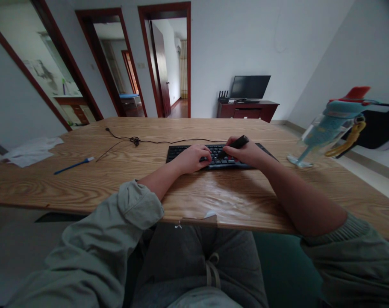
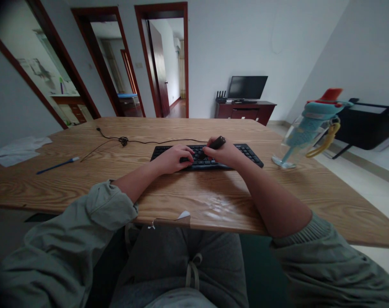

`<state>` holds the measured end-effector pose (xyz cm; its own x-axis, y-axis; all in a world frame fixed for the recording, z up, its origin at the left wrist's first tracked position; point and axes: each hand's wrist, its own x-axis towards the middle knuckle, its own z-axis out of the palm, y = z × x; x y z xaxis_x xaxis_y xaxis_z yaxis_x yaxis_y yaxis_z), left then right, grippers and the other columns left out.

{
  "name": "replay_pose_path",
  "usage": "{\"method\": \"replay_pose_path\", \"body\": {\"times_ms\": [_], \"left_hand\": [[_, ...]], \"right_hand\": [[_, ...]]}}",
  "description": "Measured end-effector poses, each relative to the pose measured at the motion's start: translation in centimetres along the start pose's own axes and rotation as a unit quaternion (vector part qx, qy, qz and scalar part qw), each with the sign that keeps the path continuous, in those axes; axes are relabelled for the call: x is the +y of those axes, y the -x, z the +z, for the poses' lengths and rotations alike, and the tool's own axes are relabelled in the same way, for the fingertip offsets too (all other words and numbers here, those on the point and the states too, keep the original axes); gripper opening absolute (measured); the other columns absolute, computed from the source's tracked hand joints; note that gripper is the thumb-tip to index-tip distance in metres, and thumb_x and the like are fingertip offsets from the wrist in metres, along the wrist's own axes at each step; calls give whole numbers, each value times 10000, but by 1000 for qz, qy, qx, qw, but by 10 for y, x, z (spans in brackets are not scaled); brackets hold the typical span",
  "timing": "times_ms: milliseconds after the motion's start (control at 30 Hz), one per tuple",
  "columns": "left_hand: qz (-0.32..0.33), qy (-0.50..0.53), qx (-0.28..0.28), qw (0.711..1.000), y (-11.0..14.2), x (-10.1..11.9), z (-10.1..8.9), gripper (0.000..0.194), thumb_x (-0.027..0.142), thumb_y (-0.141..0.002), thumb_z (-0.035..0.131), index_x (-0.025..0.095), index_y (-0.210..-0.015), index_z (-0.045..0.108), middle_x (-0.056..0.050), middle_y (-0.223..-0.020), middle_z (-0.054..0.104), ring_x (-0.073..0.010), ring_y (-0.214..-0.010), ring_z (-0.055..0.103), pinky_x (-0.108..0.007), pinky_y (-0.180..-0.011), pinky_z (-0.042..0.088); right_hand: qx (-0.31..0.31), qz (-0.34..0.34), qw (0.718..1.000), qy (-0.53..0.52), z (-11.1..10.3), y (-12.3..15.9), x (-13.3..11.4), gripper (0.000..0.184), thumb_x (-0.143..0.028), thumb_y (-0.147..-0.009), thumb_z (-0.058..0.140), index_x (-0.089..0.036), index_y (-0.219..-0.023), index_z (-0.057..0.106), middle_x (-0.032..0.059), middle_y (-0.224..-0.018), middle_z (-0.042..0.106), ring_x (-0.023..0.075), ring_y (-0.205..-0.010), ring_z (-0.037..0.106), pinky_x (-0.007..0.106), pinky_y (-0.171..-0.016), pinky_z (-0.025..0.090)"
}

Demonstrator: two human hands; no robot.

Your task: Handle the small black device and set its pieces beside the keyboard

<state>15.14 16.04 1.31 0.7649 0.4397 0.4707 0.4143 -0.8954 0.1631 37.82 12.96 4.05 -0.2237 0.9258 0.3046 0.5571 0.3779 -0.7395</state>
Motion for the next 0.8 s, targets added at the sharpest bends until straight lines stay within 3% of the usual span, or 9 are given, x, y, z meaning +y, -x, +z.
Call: {"method": "replay_pose_path", "body": {"times_ms": [200,367,567,800], "left_hand": [[-10,5,-10,1000,-3,2,1,105,180,-826,617,177,-866,714,-72,-1081,675,-197,-1009,611,-349,-948,455],[-7,8,-15,1000,-2,5,-1,113,175,-828,609,183,-838,721,-72,-1092,667,-198,-1017,601,-348,-942,460],[2,11,-32,999,-1,9,-4,142,212,-847,607,190,-875,744,-85,-1106,666,-202,-1032,602,-332,-925,467],[9,8,-18,1000,-2,11,-1,140,214,-847,610,182,-870,745,-90,-1091,672,-205,-1012,605,-336,-927,465]], "right_hand": [[-14,4,1000,-20,1,-6,7,198,-381,-718,592,-186,-714,559,-29,-565,520,115,-534,447,263,-539,364],[-11,-29,999,33,2,-1,4,169,-345,-708,588,-179,-734,601,-13,-613,560,125,-585,479,256,-554,370],[-83,-105,987,85,4,17,-16,142,-298,-711,618,-183,-792,635,18,-755,648,144,-690,552,265,-651,422],[-139,-103,984,44,-3,20,-16,223,-355,-719,655,-174,-844,619,26,-792,637,142,-709,539,267,-663,429]]}}
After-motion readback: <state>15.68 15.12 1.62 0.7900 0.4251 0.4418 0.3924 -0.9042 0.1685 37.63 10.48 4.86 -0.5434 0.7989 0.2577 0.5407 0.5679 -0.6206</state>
